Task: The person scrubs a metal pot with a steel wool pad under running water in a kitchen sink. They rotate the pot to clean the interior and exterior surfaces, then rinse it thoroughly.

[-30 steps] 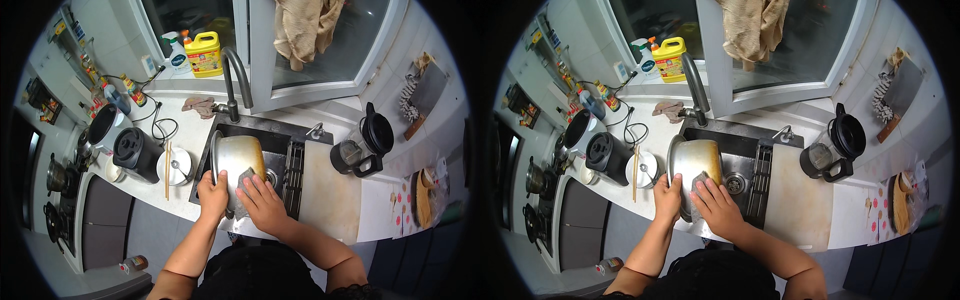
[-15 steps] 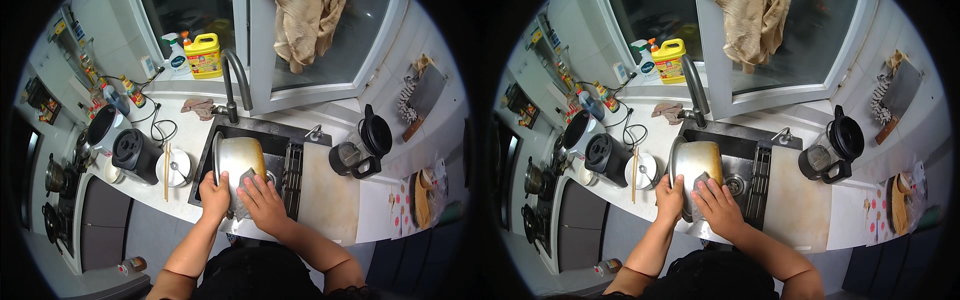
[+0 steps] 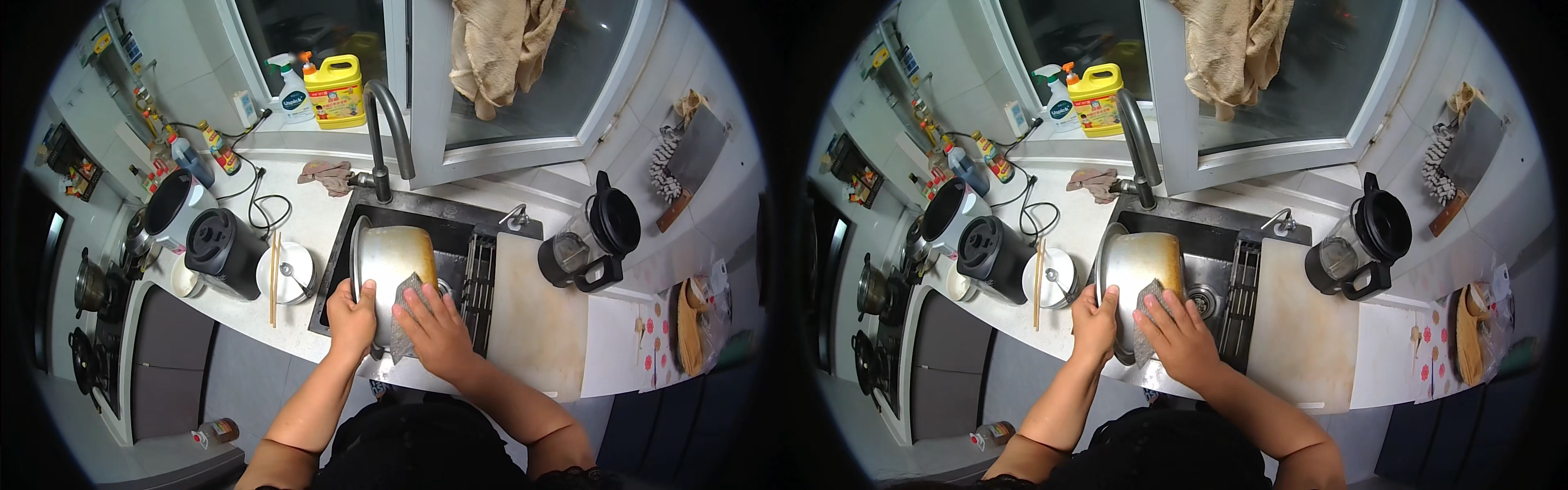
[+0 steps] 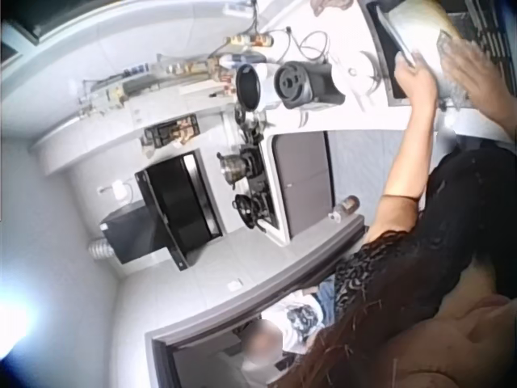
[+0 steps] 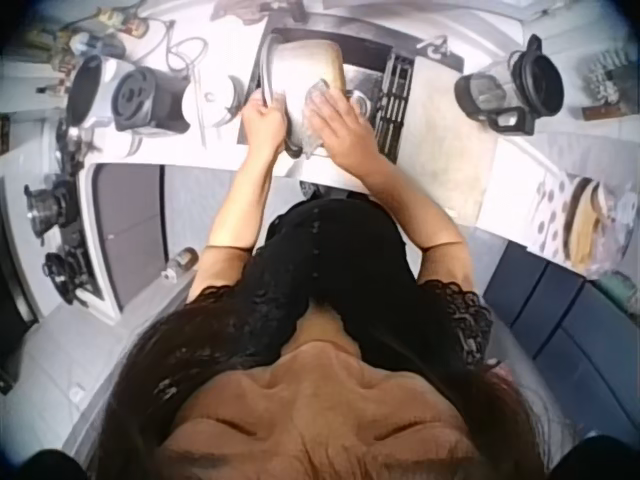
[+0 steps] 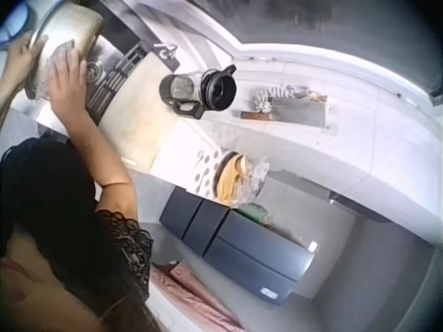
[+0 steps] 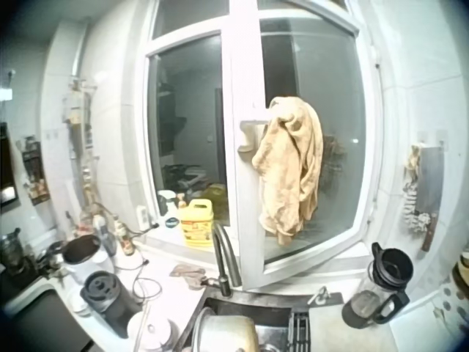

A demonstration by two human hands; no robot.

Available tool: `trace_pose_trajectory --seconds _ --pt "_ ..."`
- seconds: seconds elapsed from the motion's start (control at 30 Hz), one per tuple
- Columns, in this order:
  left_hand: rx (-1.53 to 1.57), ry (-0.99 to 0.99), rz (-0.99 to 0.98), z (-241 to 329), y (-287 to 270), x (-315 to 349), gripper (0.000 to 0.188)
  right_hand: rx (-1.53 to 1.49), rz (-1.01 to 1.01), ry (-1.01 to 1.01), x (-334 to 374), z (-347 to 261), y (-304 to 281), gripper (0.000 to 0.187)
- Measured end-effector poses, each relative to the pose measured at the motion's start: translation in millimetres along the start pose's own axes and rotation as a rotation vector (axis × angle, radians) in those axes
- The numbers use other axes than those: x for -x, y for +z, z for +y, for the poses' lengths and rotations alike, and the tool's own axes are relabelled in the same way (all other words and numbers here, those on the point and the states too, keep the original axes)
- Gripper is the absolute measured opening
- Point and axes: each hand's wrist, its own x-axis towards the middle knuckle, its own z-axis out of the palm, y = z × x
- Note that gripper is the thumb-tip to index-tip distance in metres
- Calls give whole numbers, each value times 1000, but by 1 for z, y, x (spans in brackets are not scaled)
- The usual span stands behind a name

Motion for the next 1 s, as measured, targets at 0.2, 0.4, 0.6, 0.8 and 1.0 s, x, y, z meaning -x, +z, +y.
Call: trace_pose_trajectory --seconds 0.2,0.4,0.6,0.8,1.0 --pt "-252 124 -7 5 5 9 21 -344 -97 291 -65 43 -22 62" --pt "141 2 56 14 2 -2 16 -138 -85 -51 -12 1 -15 56" --pt "-251 85 -60 8 -4 10 19 -96 -72 153 -61 18 -22 49" --pt "-337 145 -29 13 1 17 19 -135 -88 267 -64 36 -17 50" --pt "-202 356 -27 -20 -12 14 17 -96 -70 152 -54 4 -20 49"
